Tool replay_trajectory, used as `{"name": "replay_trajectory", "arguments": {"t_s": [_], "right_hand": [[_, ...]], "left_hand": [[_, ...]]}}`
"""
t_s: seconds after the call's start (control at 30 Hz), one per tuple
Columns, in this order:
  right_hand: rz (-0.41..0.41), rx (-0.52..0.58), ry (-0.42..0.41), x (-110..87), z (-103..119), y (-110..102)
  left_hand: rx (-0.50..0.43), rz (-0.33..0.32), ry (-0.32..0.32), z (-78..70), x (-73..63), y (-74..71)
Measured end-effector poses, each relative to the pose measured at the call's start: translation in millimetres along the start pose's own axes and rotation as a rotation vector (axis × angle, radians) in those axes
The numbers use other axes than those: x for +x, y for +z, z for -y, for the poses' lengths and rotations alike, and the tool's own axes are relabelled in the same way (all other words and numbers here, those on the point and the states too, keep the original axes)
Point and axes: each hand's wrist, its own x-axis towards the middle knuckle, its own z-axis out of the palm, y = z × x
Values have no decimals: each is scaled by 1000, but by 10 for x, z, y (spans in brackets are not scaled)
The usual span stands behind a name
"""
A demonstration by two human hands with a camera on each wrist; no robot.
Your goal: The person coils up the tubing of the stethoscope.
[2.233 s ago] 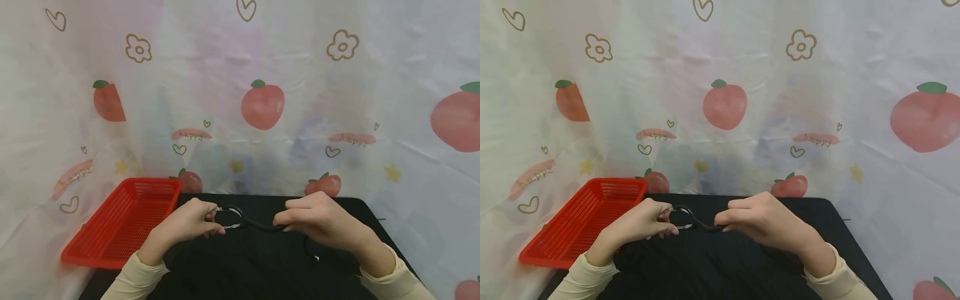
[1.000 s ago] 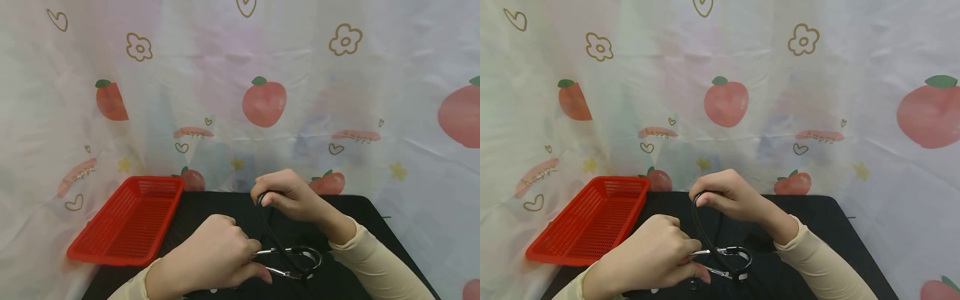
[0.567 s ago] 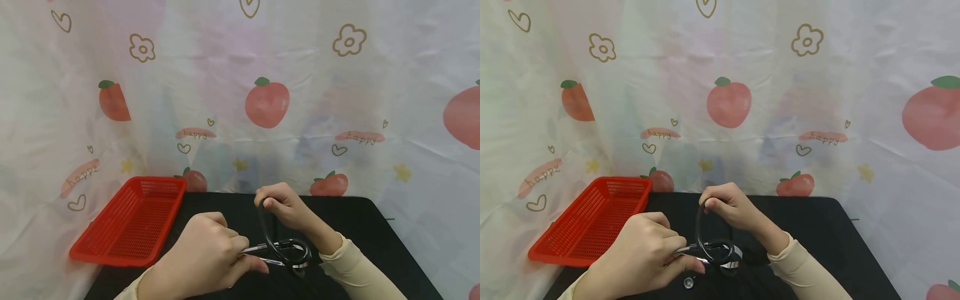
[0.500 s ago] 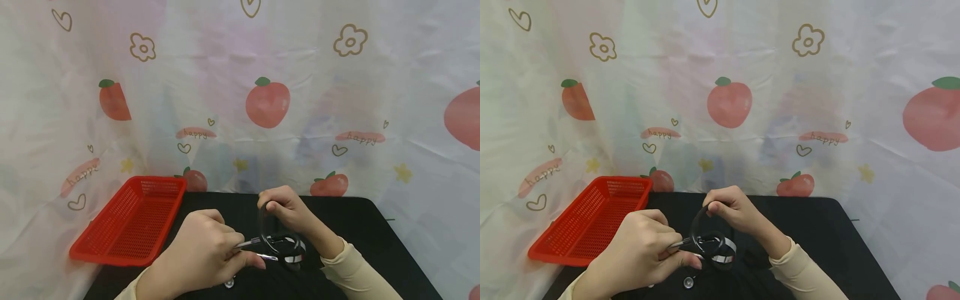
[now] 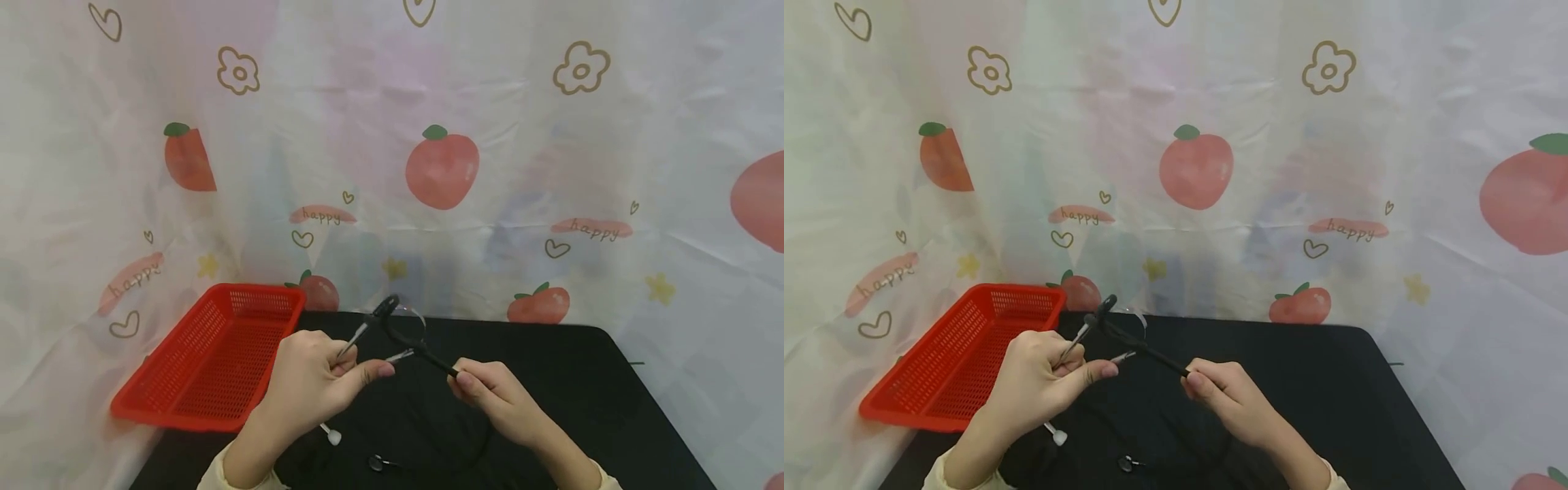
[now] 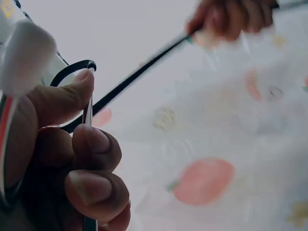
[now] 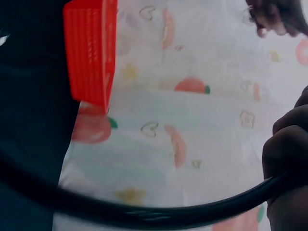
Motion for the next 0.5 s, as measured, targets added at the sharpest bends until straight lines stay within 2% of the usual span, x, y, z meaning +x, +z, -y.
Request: {"name": "replay_trajectory", "arguments": {"t_s": [0.17, 0.3, 0.37, 0.5], "right_hand": [[-37, -188, 54, -212, 64, -39], [4, -377, 58, -321, 211, -57], [40, -479, 17, -333, 298, -63], [55, -637, -152, -272, 473, -83]], "left_hand": [[116, 26, -106, 264, 72, 79], [160, 71, -219, 421, 107, 142], [169, 100, -280, 477, 124, 170], [187, 147, -352, 541, 150, 235]]}}
